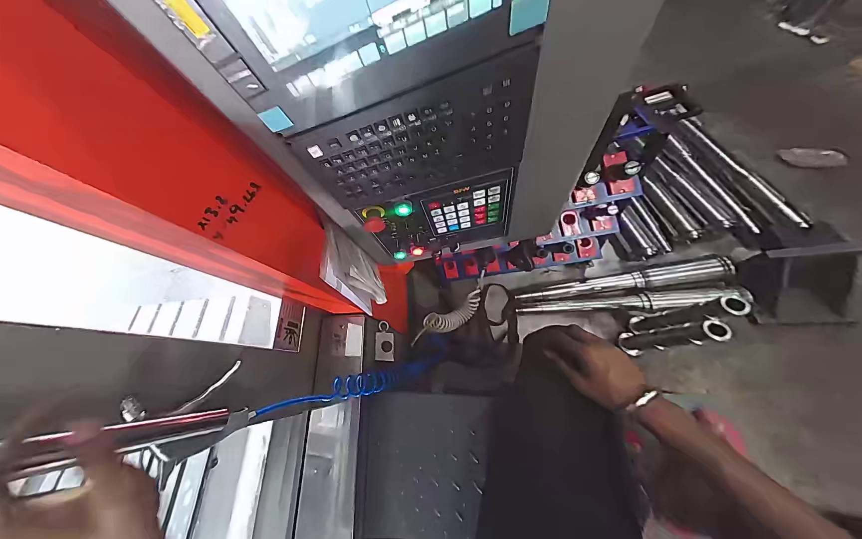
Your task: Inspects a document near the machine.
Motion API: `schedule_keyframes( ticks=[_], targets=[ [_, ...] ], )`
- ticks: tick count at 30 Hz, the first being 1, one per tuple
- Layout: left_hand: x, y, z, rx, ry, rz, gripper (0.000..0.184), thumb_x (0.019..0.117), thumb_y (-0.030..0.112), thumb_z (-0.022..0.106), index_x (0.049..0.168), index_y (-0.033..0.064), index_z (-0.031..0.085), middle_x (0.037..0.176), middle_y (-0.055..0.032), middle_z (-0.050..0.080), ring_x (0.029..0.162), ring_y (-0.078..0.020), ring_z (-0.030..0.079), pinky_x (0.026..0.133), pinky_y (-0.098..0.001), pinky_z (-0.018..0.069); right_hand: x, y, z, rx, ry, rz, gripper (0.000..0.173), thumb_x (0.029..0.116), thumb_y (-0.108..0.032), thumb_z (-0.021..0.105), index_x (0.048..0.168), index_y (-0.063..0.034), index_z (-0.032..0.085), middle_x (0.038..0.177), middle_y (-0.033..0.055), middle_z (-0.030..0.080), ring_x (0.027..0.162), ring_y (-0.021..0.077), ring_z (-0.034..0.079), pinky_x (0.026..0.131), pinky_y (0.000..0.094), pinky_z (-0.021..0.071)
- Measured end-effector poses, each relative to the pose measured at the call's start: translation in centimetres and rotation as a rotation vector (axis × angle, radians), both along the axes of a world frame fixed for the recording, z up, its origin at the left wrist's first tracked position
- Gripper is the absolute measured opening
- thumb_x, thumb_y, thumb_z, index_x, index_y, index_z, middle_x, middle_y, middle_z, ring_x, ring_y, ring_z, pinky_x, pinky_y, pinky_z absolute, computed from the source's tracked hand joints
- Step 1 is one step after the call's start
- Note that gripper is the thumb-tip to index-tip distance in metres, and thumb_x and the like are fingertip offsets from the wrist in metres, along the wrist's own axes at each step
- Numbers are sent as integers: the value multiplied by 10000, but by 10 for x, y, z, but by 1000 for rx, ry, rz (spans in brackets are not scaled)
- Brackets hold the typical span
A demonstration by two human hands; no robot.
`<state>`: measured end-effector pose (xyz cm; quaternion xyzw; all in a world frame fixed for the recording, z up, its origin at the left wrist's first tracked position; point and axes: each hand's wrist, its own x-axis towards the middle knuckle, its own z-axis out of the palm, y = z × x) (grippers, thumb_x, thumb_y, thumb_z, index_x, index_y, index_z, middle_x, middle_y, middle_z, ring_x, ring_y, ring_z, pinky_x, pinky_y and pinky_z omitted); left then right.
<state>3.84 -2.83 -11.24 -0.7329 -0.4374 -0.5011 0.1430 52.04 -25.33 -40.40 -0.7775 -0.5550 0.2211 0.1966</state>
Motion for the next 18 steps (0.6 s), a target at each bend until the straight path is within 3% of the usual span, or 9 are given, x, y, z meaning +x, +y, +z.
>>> schedule_keyframes(
  ticks=[1, 2, 4, 5, 8, 11, 14, 16, 18],
  targets=[
    [18, -11, -27, -35, 90, -53, 496, 985, 272, 648, 1314, -92, 576, 1576, -366, 294, 1514, -424, 269, 1255, -514, 235, 3, -7, 0, 33, 58, 8, 347, 983, -354, 625, 1130, -61, 739, 1183, 216, 688, 1056, 414, 687, 878, 623, 553],
    [38, -21, -55, -106, 136, -114, 462, 976, 322, 651, 1301, -3, 608, 1613, -318, 264, 1534, -380, 249, 1257, -498, 235, 7, -13, 2, 53, 113, 15, 346, 976, -339, 630, 1101, -36, 740, 1192, 230, 682, 1056, 424, 683, 886, 632, 545],
    [79, -25, -111, -320, 101, -240, 477, 937, 279, 672, 1311, -12, 617, 1496, -265, 470, 1331, -242, 563, 1081, -394, 514, 16, -13, 6, 28, 175, 41, 356, 984, -359, 600, 1082, -46, 737, 1199, 212, 679, 1049, 400, 683, 894, 621, 540],
    [96, -19, -134, -455, 43, -290, 403, 935, 228, 665, 1233, -43, 653, 1421, -261, 539, 1205, -233, 644, 979, -378, 580, 19, -9, 11, -25, 180, 64, 370, 1007, -378, 580, 1118, -58, 729, 1214, 199, 676, 1053, 389, 684, 905, 615, 540],
    [132, 11, -185, -819, -159, -208, 385, 971, 147, 645, 1292, -62, 606, 1271, -199, 660, 1032, -220, 708, 877, -389, 611, 20, 4, 26, -167, 99, 186, 387, 1039, -395, 542, 1253, -104, 682, 1293, 175, 660, 1127, 385, 674, 926, 611, 544],
    [153, 39, -211, -933, -210, -65, 482, 978, 221, 685, 1366, -33, 556, 1274, -197, 656, 1038, -228, 705, 889, -418, 602, 19, 4, 40, -208, 69, 270, 379, 1030, -384, 556, 1276, -118, 668, 1322, 184, 646, 1173, 405, 649, 944, 615, 534],
    [171, 56, -229, -962, -206, 51, 549, 956, 322, 730, 1363, -5, 561, 1200, -172, 695, 904, -230, 740, 775, -448, 635, 20, -1, 59, -311, 87, 284, 417, 1044, -399, 532, 1328, -108, 624, 1314, 212, 637, 1166, 437, 642, 927, 637, 526],
    [180, 61, -233, -979, -177, 138, 532, 945, 373, 736, 1310, 11, 601, 1111, -154, 726, 827, -252, 743, 731, -494, 633, 20, -3, 66, -353, 103, 294, 427, 1049, -400, 519, 1339, -100, 610, 1302, 219, 637, 1177, 439, 634, 934, 629, 523],
    [182, 66, -239, -959, -105, 208, 439, 963, 372, 706, 1213, 13, 663, 1040, -150, 740, 839, -277, 737, 776, -541, 606, 21, -4, 70, -367, 120, 307, 429, 1050, -392, 523, 1342, -88, 603, 1313, 226, 630, 1189, 443, 626, 950, 623, 514]
  ],
)
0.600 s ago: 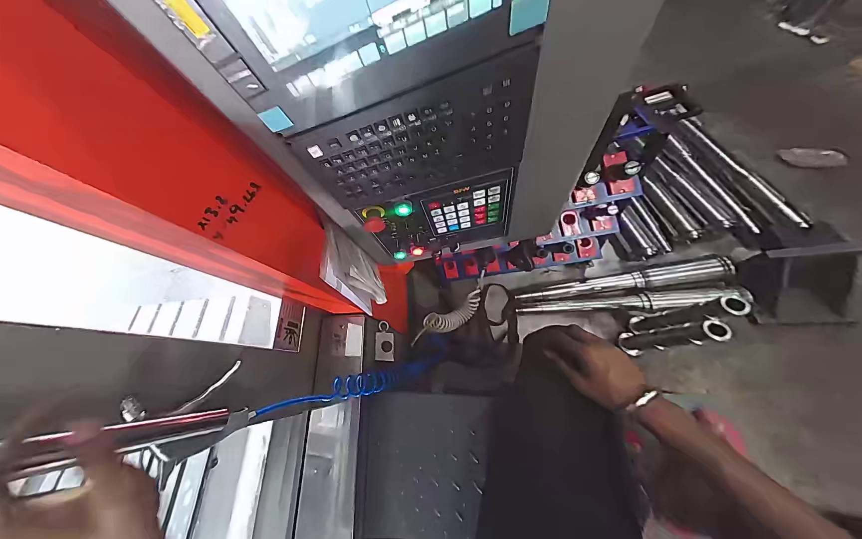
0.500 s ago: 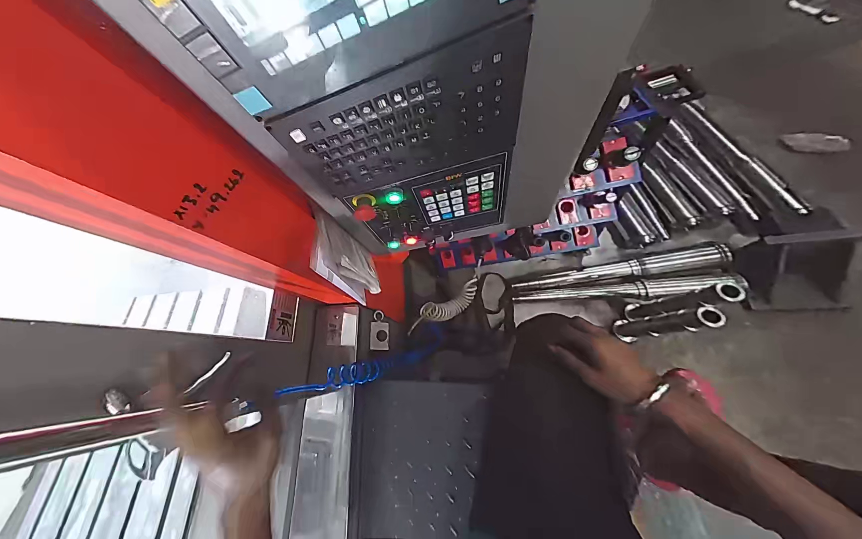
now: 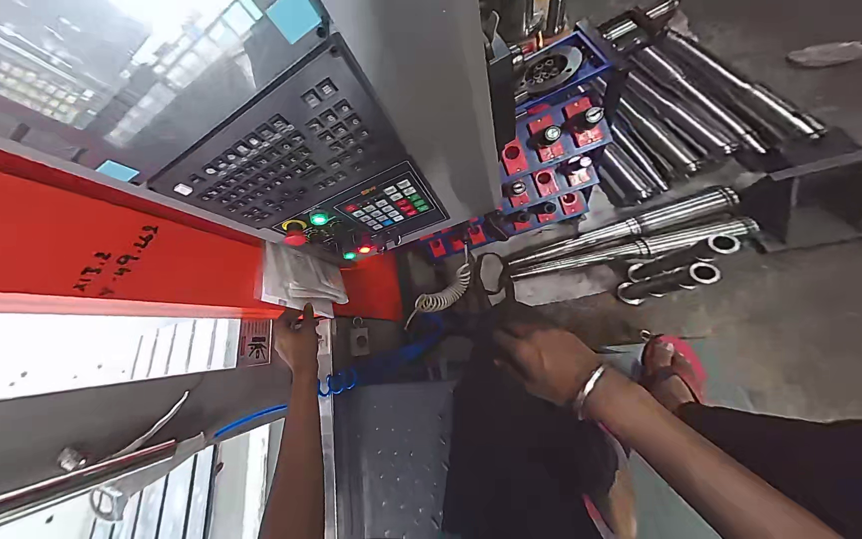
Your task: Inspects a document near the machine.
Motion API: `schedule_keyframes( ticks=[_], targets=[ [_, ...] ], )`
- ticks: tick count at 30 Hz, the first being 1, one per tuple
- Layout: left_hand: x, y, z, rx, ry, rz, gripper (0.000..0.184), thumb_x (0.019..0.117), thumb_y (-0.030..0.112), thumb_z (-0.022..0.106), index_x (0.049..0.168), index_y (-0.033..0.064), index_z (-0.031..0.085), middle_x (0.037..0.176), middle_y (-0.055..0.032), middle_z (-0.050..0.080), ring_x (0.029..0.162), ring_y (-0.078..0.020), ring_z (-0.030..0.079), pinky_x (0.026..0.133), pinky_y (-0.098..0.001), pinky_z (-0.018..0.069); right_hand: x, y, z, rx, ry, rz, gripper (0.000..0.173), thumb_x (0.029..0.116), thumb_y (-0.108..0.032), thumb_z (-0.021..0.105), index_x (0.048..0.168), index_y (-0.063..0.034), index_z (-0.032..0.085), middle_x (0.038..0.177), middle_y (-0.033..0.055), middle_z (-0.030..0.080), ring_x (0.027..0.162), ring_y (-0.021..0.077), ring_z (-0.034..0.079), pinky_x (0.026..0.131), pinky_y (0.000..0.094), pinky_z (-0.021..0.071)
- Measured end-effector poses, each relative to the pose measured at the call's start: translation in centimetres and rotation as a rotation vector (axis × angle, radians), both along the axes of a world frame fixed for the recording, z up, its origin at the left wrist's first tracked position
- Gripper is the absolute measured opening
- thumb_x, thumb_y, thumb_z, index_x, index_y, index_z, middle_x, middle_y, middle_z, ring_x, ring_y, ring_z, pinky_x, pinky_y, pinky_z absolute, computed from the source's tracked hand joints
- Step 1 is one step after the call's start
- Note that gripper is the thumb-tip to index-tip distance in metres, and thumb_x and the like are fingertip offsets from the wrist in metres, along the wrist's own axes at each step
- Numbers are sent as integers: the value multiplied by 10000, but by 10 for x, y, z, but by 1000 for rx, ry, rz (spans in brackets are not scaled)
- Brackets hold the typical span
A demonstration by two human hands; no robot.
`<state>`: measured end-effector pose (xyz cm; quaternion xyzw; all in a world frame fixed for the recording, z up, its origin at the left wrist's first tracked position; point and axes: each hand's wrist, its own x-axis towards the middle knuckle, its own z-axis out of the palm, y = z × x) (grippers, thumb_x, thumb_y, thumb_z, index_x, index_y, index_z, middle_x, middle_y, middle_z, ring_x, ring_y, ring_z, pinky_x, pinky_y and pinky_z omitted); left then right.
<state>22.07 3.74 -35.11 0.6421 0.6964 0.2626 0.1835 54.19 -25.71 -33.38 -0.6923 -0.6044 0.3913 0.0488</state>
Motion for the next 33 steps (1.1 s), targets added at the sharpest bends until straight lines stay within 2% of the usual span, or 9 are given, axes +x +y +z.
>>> schedule_keyframes(
  ticks=[2, 5, 10, 13, 19, 22, 26, 28, 33],
  targets=[
    [-6, 4, -7, 56, 57, -1, 351, 1007, 317, 641, 1162, 6, 691, 996, -153, 742, 849, -279, 729, 802, -542, 589, 2, 0, 2, -18, 10, 15, 433, 1049, -392, 528, 1347, -85, 597, 1323, 232, 622, 1195, 447, 621, 957, 623, 510],
    [-16, 6, -8, 154, 91, -19, 308, 1013, 244, 622, 1181, -4, 694, 1017, -158, 747, 886, -276, 732, 843, -528, 583, 3, 3, 5, -36, 16, 36, 432, 1047, -386, 540, 1368, -102, 590, 1330, 230, 615, 1219, 445, 605, 980, 618, 497],
    [-6, 5, 4, 141, 272, -16, 369, 1000, 338, 623, 1196, 37, 707, 1037, -135, 767, 948, -312, 739, 882, -592, 552, -2, 8, 3, -27, 13, 78, 433, 1049, -392, 531, 1376, -114, 590, 1346, 224, 612, 1233, 438, 600, 987, 610, 497],
    [3, 12, 7, 84, 287, 21, 376, 1013, 388, 596, 1159, 64, 720, 970, -105, 782, 879, -294, 756, 840, -588, 566, -6, 8, 4, -17, 5, 90, 435, 1049, -396, 531, 1382, -122, 588, 1343, 222, 614, 1222, 443, 606, 977, 610, 503],
    [-8, 4, 22, 237, 310, 26, 384, 1045, 345, 551, 1094, 9, 730, 928, -178, 757, 888, -356, 733, 851, -614, 534, -5, 4, 5, 10, 9, 67, 424, 1049, -374, 538, 1386, -123, 590, 1357, 217, 612, 1227, 442, 605, 969, 621, 503],
    [-35, -13, 31, 350, 214, 1, 362, 1044, 297, 578, 1152, -18, 720, 889, -166, 756, 770, -283, 740, 768, -529, 594, -5, 3, 4, 19, -1, 75, 424, 1047, -375, 540, 1378, -115, 590, 1353, 220, 613, 1208, 446, 615, 956, 627, 507],
    [-63, -40, 58, 439, 122, -1, 315, 1037, 270, 598, 1005, -27, 700, 697, -69, 697, 590, -116, 685, 609, -350, 596, -10, 6, 1, 34, -16, 101, 429, 1046, -379, 544, 1391, -130, 588, 1348, 223, 618, 1205, 448, 619, 964, 623, 508],
    [-75, -54, 74, 444, 85, 20, 305, 1032, 261, 606, 988, -29, 692, 686, -52, 683, 564, -81, 657, 584, -311, 578, -14, 8, 0, 33, -22, 111, 427, 1043, -383, 548, 1391, -139, 591, 1342, 221, 623, 1197, 450, 623, 958, 630, 510],
    [-105, -89, 116, 528, 11, 6, 290, 1020, 197, 628, 1069, -86, 665, 714, -42, 662, 567, -12, 619, 567, -225, 562, -22, 16, 2, 63, -19, 127, 409, 1043, -378, 555, 1357, -123, 614, 1308, 231, 639, 1165, 458, 638, 930, 643, 518]
  ],
)
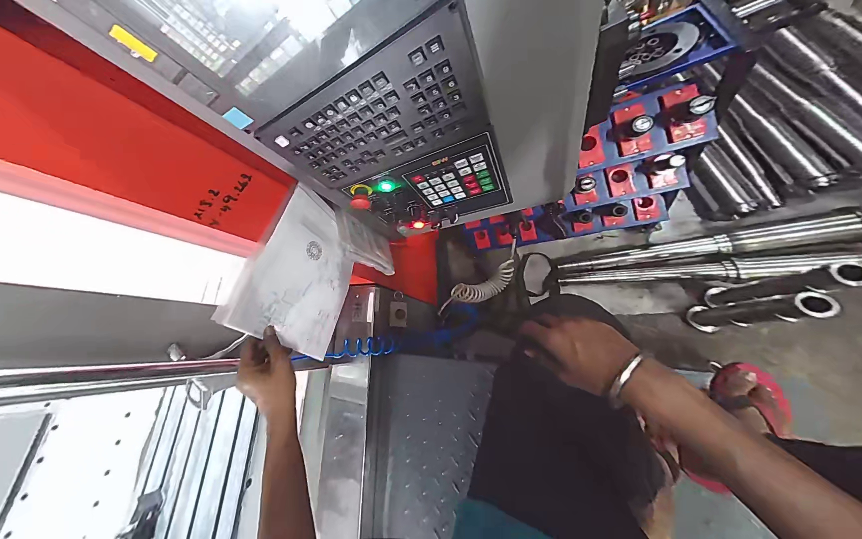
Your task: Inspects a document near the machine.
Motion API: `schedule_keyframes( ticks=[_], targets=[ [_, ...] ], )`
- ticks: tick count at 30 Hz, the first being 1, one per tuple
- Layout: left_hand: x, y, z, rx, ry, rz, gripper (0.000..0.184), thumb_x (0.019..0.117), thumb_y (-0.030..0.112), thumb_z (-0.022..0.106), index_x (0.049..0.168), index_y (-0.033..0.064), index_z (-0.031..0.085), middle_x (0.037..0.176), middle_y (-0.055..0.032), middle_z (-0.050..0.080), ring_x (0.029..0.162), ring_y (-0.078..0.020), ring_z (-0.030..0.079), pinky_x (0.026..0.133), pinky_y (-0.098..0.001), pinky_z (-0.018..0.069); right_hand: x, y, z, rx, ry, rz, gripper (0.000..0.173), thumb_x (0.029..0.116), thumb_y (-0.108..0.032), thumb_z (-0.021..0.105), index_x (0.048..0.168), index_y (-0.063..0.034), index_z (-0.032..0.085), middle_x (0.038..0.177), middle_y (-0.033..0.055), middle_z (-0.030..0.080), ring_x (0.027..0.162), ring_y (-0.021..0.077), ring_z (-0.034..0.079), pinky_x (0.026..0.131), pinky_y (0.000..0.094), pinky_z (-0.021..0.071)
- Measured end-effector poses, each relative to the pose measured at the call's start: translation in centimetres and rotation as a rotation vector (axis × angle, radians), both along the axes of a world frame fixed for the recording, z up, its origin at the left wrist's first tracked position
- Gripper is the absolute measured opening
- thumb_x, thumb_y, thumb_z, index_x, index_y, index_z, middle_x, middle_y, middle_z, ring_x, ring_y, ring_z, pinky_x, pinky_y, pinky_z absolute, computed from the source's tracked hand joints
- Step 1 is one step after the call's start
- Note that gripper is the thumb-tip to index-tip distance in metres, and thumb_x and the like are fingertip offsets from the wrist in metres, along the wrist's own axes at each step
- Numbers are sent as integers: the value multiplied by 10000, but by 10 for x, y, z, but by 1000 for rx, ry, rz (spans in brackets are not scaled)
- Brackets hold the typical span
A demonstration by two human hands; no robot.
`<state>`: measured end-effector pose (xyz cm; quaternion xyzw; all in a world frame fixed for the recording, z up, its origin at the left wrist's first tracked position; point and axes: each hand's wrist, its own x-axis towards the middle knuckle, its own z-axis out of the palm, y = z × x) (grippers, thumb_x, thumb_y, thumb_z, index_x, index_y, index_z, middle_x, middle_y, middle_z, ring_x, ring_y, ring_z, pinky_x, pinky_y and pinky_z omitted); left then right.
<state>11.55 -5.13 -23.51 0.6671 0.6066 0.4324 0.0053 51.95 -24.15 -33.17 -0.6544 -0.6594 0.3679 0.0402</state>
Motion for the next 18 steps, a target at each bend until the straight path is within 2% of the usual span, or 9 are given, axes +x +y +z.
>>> schedule_keyframes(
  ticks=[5, 9, 11, 14, 16, 17, 18],
  targets=[
    [-26, -30, 48, 79, -81, 8, 216, 1003, 129, 633, 1078, -73, 653, 756, 14, 660, 602, 26, 629, 568, -190, 572, -9, 11, 3, 46, 7, 16, 389, 1040, -375, 561, 1346, -145, 635, 1251, 212, 673, 1100, 445, 671, 884, 632, 541],
    [-36, -52, 75, 118, -189, -44, 68, 1004, 76, 603, 997, 10, 618, 672, 110, 602, 527, 37, 583, 494, -166, 532, -17, 16, 1, 155, 121, 25, 385, 1038, -395, 567, 1309, -136, 653, 1162, 182, 706, 1031, 406, 697, 872, 621, 548],
    [-36, -64, 83, 112, -260, -69, 66, 1008, 64, 583, 946, 69, 602, 635, 129, 582, 488, 32, 556, 451, -159, 504, -24, 19, 7, 199, 321, 1, 418, 1028, -421, 587, 1311, -121, 658, 1075, 137, 727, 960, 325, 710, 891, 582, 550],
    [-30, -83, 86, 61, -411, -123, 121, 1023, 59, 540, 929, 108, 598, 637, 118, 594, 468, 19, 539, 425, -151, 476, -41, 23, 18, 177, 747, -81, 487, 1004, -432, 619, 1362, -101, 618, 1058, 85, 728, 918, 185, 709, 877, 422, 586],
    [-23, -94, 84, 1, -521, -194, 144, 1031, 46, 502, 960, 102, 614, 671, 99, 635, 478, 14, 560, 438, -143, 495, -51, 24, 24, 101, 1087, -134, 578, 1024, -466, 542, 1455, -82, 507, 1168, 103, 702, 987, 195, 714, 857, 386, 608],
    [-17, -98, 81, -38, -565, -232, 163, 1034, 45, 483, 956, 105, 613, 669, 94, 640, 469, 17, 554, 434, -138, 492, -54, 24, 27, 61, 1243, -158, 672, 1009, -568, 497, 1488, -99, 451, 1227, 108, 689, 1031, 227, 715, 850, 398, 616],
    [-11, -102, 78, -84, -597, -272, 176, 1031, 44, 475, 945, 110, 613, 657, 88, 640, 455, 19, 545, 426, -136, 487, -56, 25, 28, 37, 1388, -188, 822, 947, -727, 482, 1501, -123, 417, 1260, 109, 683, 1057, 259, 714, 840, 416, 622]
  ],
)
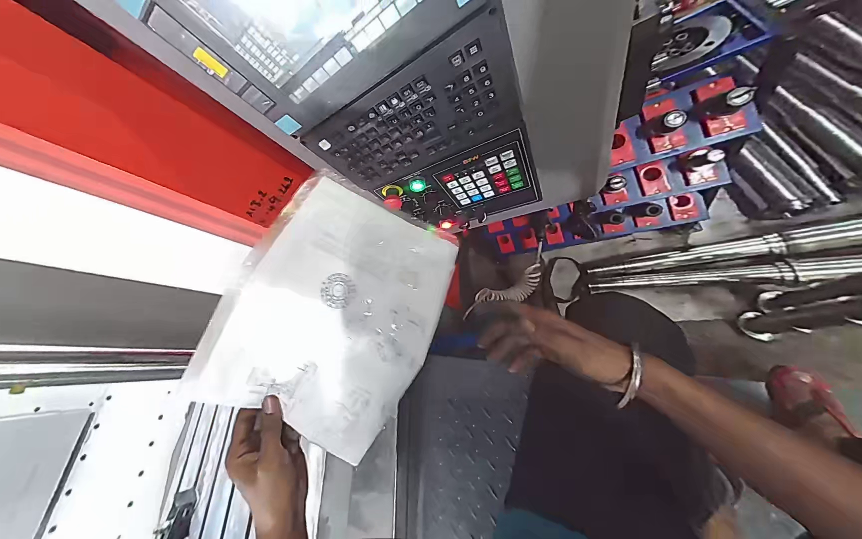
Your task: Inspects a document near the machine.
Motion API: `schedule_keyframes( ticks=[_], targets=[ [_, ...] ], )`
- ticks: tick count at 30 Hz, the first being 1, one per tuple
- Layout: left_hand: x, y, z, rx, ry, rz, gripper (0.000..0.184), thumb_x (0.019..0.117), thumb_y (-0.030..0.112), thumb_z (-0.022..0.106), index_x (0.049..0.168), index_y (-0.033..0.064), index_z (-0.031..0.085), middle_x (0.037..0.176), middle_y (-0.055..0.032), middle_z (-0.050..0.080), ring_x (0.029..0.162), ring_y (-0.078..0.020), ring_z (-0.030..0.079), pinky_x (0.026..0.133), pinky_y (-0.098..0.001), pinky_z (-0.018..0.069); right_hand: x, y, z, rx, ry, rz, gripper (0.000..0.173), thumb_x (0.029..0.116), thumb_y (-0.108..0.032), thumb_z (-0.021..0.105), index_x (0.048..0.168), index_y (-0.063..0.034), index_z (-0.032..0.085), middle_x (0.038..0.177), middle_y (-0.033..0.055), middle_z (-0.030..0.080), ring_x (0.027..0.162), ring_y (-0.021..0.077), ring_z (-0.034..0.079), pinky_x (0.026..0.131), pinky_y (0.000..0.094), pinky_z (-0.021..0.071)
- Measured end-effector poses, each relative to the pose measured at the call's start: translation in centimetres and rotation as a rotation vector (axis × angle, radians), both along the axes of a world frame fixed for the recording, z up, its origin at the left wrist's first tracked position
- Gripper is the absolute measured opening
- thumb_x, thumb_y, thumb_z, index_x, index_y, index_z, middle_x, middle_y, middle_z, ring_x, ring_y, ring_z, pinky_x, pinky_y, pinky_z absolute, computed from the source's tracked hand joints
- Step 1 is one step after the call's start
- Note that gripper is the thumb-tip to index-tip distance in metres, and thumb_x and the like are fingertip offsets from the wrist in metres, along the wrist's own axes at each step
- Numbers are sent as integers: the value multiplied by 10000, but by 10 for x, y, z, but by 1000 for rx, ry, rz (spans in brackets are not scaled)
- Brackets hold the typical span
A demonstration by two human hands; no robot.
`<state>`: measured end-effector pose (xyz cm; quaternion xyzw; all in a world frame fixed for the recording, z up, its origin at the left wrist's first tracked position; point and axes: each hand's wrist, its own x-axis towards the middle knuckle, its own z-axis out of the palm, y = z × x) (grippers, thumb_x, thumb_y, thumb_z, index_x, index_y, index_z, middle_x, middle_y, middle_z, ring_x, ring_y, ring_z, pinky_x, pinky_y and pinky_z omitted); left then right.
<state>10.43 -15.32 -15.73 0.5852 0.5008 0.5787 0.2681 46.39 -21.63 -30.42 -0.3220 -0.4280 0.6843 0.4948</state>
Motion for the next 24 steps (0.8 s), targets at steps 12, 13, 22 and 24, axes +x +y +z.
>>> schedule_keyframes(
  ticks=[12, 13, 22, 24],
  targets=[
    [50, 9, -11, -61, 182, -336, 66, 994, 198, 645, 995, 189, 711, 700, 102, 675, 459, 12, 546, 411, -153, 480, 85, -21, 17, 99, 45, -399, 308, 940, -389, 721, 1163, -176, 711, 987, -44, 755, 828, 44, 716, 665, 204, 601],
    [52, 11, -11, -61, 198, -355, 54, 989, 228, 664, 994, 203, 712, 703, 101, 672, 463, 1, 559, 406, -166, 492, 87, -23, 21, 86, -12, -422, 269, 933, -306, 737, 1159, -164, 709, 999, -50, 757, 868, 37, 718, 718, 202, 607],
    [68, 23, -10, -46, 268, -461, 46, 994, 238, 671, 1001, 230, 715, 687, 107, 661, 472, -12, 577, 402, -182, 505, 101, -27, 23, 122, -153, -536, 274, 898, -117, 765, 1165, -95, 710, 1007, -17, 770, 911, 60, 732, 845, 221, 613],
    [68, 24, -9, -44, 284, -466, 45, 997, 246, 669, 995, 245, 714, 684, 116, 658, 473, -7, 575, 407, -178, 504, 101, -27, 23, 127, -156, -539, 276, 896, -117, 769, 1165, -94, 716, 1008, -8, 772, 914, 68, 734, 847, 225, 615]
  ],
)
